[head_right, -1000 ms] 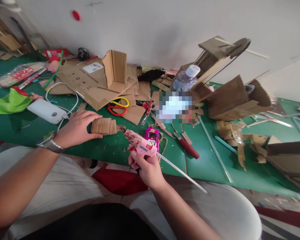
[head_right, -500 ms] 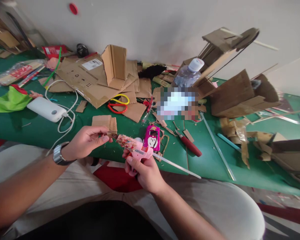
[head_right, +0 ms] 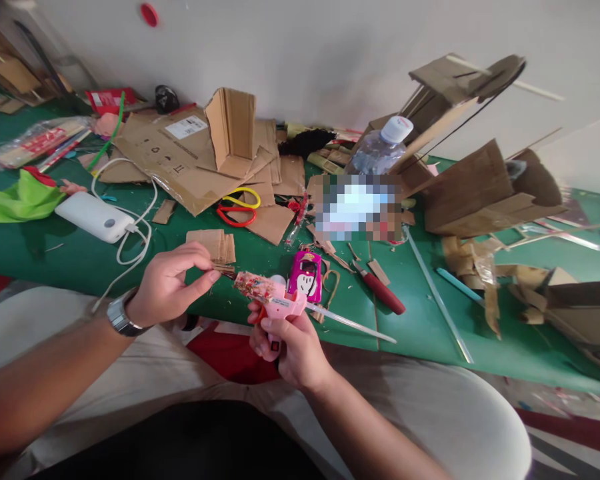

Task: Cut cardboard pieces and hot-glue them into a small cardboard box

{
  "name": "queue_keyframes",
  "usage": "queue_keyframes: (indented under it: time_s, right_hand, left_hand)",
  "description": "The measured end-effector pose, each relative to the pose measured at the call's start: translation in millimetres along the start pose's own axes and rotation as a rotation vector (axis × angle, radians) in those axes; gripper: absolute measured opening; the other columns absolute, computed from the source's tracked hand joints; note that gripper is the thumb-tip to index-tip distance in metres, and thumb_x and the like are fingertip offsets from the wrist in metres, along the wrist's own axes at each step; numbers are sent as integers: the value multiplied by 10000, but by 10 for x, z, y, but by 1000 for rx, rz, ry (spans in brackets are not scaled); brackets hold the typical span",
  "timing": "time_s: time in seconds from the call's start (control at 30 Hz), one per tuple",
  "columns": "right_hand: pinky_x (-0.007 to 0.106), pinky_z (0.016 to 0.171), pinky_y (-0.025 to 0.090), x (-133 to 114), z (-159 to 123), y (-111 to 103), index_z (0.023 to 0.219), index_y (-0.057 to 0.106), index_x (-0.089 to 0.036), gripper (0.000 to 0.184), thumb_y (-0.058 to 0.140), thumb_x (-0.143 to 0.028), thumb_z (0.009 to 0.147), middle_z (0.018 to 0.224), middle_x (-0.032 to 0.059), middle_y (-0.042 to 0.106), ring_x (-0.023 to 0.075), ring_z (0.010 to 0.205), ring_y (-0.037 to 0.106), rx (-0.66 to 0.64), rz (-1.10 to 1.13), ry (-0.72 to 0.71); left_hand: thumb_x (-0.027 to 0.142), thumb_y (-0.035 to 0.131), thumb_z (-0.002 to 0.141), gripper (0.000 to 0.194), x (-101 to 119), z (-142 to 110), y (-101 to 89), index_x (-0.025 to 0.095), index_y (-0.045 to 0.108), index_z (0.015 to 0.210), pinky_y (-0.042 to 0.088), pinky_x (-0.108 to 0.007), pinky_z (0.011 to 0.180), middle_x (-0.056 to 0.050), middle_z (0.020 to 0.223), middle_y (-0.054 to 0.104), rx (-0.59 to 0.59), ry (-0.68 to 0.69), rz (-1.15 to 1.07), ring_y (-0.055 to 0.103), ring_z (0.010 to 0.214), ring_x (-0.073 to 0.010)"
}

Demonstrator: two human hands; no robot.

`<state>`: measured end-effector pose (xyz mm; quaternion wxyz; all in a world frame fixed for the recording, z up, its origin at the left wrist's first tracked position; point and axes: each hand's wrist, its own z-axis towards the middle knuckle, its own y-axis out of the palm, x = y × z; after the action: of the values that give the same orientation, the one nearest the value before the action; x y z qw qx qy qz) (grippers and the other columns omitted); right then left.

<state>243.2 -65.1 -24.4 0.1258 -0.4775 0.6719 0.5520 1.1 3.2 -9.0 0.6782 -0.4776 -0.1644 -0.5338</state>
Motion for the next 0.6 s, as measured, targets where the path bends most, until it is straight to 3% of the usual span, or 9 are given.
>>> queue_keyframes:
  time_s: [0.13, 0.3, 0.43, 0.6]
  right_hand:
    - [274, 455, 283, -13, -19, -26, 901, 821, -169, 212, 878, -355, 814, 517, -44, 545, 107, 414, 382, 8, -26, -76]
    - [298, 491, 352, -137, -103, -116, 857, 836, -212, 253, 950, -435, 816, 623, 9, 646, 135, 485, 484, 97, -199, -278]
    - [321, 503, 395, -198, -143, -148, 897, 833, -243, 266, 955, -475, 852, 646, 12, 647, 158, 521, 519, 143, -300, -344]
    - [356, 532, 431, -169, -130, -125, 842, 698, -258, 331, 977, -434, 835, 830, 37, 703, 156, 566, 512, 213, -345, -357]
  left_hand:
    - [188, 719, 1018, 203, -62, 19, -36, 212, 678, 821, 557, -326, 751, -19, 780, 722, 56, 66, 69, 669, 772, -174]
    - [256, 749, 998, 224, -189, 60, -179, 209, 674, 792, 536, -309, 693, -18, 795, 702, 173, -70, 92, 659, 740, -160]
    - [313, 737, 1022, 252, -138, 59, -184, 203, 732, 796, 559, -282, 644, -18, 741, 746, 140, -224, -113, 685, 684, -149]
    - [347, 795, 995, 270, -45, 3, -78, 206, 770, 766, 580, -271, 601, -12, 680, 764, 82, -341, -269, 717, 643, -157]
